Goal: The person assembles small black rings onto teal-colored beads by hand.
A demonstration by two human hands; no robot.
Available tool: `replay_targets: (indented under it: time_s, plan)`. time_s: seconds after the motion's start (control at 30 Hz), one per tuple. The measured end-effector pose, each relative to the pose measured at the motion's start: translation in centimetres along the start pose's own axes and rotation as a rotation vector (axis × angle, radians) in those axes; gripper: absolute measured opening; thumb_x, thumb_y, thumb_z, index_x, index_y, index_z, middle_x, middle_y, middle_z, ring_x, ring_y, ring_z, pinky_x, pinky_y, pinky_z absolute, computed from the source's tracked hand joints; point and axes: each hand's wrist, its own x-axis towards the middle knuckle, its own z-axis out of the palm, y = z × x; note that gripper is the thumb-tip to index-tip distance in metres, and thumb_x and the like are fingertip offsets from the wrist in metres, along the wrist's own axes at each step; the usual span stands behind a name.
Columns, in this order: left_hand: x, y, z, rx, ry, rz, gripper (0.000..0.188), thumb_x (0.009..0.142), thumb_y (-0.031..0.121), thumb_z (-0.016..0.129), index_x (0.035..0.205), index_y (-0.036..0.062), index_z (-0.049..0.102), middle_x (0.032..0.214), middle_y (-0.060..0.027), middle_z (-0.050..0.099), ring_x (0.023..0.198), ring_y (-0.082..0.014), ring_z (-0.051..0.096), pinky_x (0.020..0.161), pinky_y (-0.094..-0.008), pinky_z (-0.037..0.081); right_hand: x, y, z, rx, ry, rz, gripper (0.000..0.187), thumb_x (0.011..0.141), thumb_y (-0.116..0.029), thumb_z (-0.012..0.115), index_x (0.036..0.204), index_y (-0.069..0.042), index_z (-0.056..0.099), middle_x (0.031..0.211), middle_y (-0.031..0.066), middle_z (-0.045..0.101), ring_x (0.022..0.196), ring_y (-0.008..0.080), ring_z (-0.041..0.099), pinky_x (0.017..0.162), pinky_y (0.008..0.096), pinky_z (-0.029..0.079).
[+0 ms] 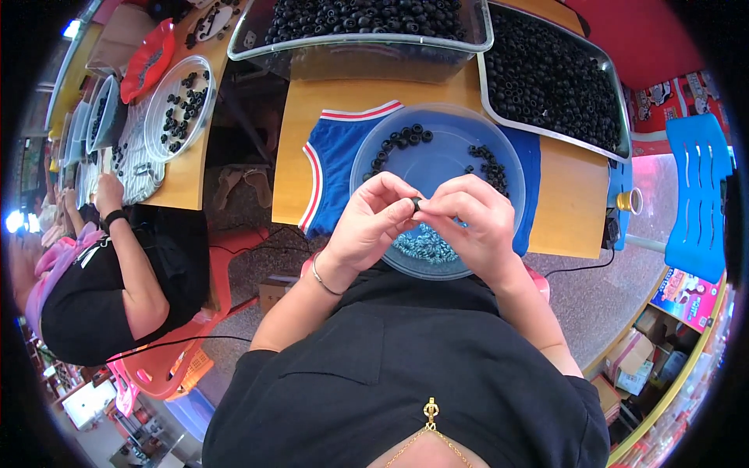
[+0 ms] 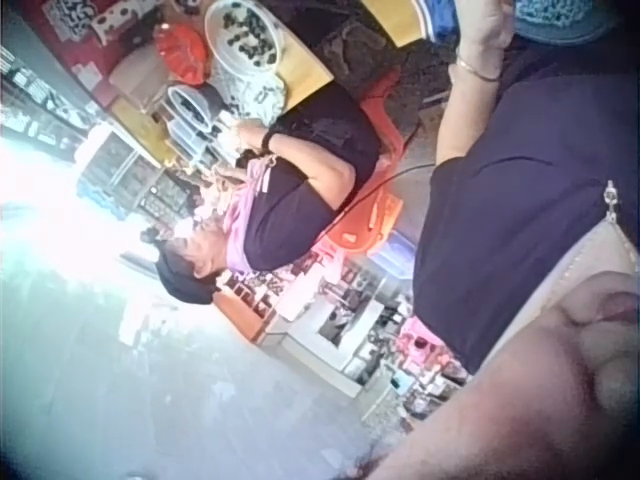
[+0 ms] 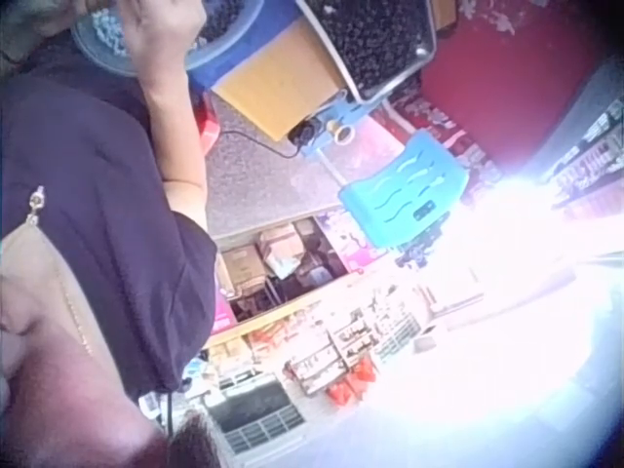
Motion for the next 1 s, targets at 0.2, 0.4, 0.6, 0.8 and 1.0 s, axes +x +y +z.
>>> replay_targets:
  time_s: [0.2, 0.4, 0.6, 0.8, 1.0]
  plan:
    - [-0.4, 0.6, -1.0, -0.070, 0.014, 0.007, 0.018, 0.093, 0.008, 0.060, 0.110, 0.0060, 0.057, 0.100, -0.0075, 0.064, 0.086, -0.0122, 0.063, 0.078, -0.0247, 0.054, 0.6, -0.4, 0.2, -0.073, -0.016, -0.059, 0.014, 0.072, -0.010, 0.074, 0.085, -0.008, 0.067, 0.084, 0.0064, 0.064, 0.074, 0.0226, 0.064, 0.064, 0.0328, 0.052]
    - [-1.1, 2.3, -1.7, -0.028, 0.101, 0.074, 0.019, 0.091, 0.005, 0.061, 0.110, 0.0051, 0.060, 0.103, -0.0087, 0.064, 0.089, -0.0130, 0.063, 0.081, -0.0244, 0.053, 0.1, 1.2, 1.7, -0.358, -0.290, 0.057, 0.018, 0.074, -0.009, 0.071, 0.091, -0.008, 0.065, 0.086, 0.0076, 0.063, 0.079, 0.0263, 0.063, 0.068, 0.0365, 0.051]
    - [-0.9, 1.7, -1.1, 0.072, 0.057, 0.122, 0.019, 0.089, 0.003, 0.064, 0.108, 0.0027, 0.061, 0.107, -0.0110, 0.066, 0.090, -0.0128, 0.064, 0.086, -0.0270, 0.052, -0.2, 2.0, 2.7, -0.527, -0.488, 0.163, 0.015, 0.080, -0.013, 0.064, 0.093, -0.009, 0.059, 0.083, 0.0105, 0.061, 0.079, 0.0294, 0.065, 0.065, 0.0398, 0.053]
    - [-0.7, 1.4, -0.6, 0.061, 0.026, 0.105, 0.024, 0.093, 0.005, 0.059, 0.117, 0.0022, 0.061, 0.111, -0.0133, 0.065, 0.093, -0.0142, 0.065, 0.085, -0.0257, 0.053, 1.0, 0.3, 0.7, 0.039, -0.074, 0.274, 0.016, 0.080, 0.001, 0.065, 0.095, -0.004, 0.066, 0.084, 0.0104, 0.065, 0.074, 0.0237, 0.065, 0.064, 0.0312, 0.052]
    - [-0.1, 1.0, 0.1, 0.006, -0.027, 0.059, 0.024, 0.095, 0.005, 0.055, 0.118, 0.0007, 0.060, 0.110, -0.0135, 0.064, 0.093, -0.0160, 0.065, 0.087, -0.0277, 0.054, 0.4, -0.9, -0.4, 0.216, 0.020, 0.283, 0.017, 0.075, 0.001, 0.072, 0.091, -0.003, 0.069, 0.089, 0.0099, 0.069, 0.077, 0.0170, 0.067, 0.064, 0.0253, 0.054]
